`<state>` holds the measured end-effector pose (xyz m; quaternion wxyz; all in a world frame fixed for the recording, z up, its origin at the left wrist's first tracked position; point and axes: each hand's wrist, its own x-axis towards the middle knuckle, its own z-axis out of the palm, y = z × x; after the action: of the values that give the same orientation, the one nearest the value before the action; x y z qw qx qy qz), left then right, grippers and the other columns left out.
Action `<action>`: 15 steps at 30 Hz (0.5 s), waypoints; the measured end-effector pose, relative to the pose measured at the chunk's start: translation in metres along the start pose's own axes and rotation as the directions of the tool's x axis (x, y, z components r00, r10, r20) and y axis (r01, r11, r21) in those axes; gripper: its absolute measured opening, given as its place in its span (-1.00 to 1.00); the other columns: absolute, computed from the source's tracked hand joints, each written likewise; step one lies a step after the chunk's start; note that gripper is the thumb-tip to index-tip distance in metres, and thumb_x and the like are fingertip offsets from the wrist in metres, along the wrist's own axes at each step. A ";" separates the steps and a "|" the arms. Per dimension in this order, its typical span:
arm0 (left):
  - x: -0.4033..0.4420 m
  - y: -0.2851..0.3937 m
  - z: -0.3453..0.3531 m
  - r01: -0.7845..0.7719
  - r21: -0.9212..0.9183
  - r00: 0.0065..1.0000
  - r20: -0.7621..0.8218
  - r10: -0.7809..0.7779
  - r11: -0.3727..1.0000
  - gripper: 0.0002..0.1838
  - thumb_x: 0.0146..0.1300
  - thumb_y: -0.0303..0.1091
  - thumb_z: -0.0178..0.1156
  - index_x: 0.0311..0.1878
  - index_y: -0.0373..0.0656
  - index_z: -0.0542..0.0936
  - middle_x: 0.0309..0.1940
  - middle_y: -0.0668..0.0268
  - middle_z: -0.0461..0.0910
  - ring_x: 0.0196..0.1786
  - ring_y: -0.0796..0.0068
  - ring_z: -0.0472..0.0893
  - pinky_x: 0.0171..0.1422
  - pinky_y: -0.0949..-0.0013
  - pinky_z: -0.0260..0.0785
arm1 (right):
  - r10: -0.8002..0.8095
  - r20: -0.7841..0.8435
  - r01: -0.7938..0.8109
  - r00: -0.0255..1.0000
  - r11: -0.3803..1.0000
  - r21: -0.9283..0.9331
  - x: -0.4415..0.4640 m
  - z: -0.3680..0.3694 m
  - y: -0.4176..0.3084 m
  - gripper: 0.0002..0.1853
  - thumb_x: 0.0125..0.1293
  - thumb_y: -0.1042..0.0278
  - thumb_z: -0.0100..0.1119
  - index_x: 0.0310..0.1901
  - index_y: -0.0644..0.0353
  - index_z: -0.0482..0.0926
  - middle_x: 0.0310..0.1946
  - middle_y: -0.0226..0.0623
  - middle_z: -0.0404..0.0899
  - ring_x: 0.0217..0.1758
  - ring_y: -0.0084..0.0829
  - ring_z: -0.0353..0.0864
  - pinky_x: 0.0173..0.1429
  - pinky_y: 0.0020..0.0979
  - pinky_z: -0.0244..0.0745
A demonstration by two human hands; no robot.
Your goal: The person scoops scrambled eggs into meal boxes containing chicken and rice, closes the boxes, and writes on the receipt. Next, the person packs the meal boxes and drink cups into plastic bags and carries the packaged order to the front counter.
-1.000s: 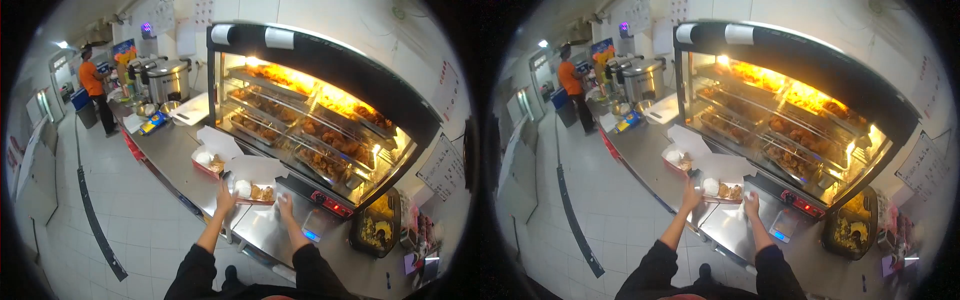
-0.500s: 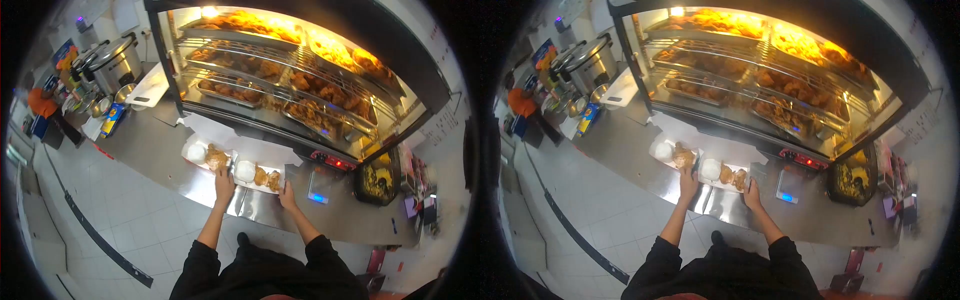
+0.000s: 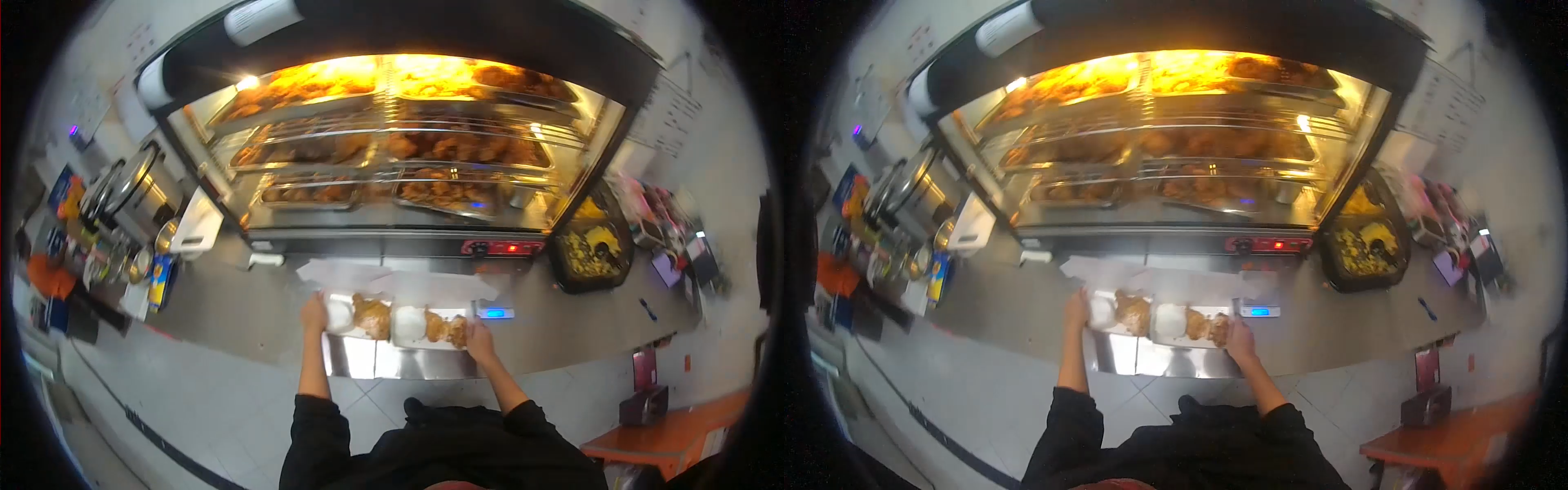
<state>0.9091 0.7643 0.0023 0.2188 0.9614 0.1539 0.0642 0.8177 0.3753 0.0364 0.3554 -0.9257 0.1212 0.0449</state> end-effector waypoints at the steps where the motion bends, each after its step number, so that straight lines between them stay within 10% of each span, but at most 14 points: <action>1: -0.001 -0.011 0.006 -0.083 -0.029 0.995 -0.062 0.081 0.996 -0.66 0.21 -0.14 -0.19 -0.21 -0.20 0.45 -0.44 -0.05 0.50 -0.32 -0.06 0.48 -0.26 0.05 0.28 | -0.029 -0.014 0.029 0.999 1.000 0.005 0.000 -0.001 0.006 -0.64 0.16 0.37 -0.12 0.00 0.28 0.25 -0.31 0.16 0.45 -0.20 0.09 0.42 -0.14 -0.12 0.33; 10: -0.090 0.099 -0.012 -0.113 -0.084 0.990 -0.099 0.105 0.990 -0.68 0.21 -0.23 -0.17 -0.31 -0.28 0.49 -0.47 -0.06 0.49 -0.37 -0.10 0.47 -0.32 0.06 0.28 | -0.299 -0.248 0.320 0.922 0.946 0.047 -0.016 -0.088 0.110 -0.76 0.17 0.37 -0.08 -0.16 0.31 0.40 -0.56 0.10 0.41 -0.48 0.01 0.41 -0.38 -0.23 0.30; 15: -0.156 0.217 -0.007 -0.176 -0.064 0.983 0.038 0.179 0.982 -0.67 0.21 -0.22 -0.19 -0.31 -0.24 0.50 -0.51 -0.05 0.49 -0.38 -0.06 0.48 -0.32 0.05 0.28 | -0.125 -0.177 0.152 0.976 0.978 0.144 -0.033 -0.180 0.203 -0.78 0.18 0.32 -0.05 -0.27 0.32 0.41 -0.59 -0.01 0.44 -0.51 -0.20 0.43 -0.39 -0.31 0.30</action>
<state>0.8182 0.5304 0.0950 0.2447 0.9654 0.0605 0.0669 0.7336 0.1153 0.0443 0.4180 -0.9016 0.0886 -0.0675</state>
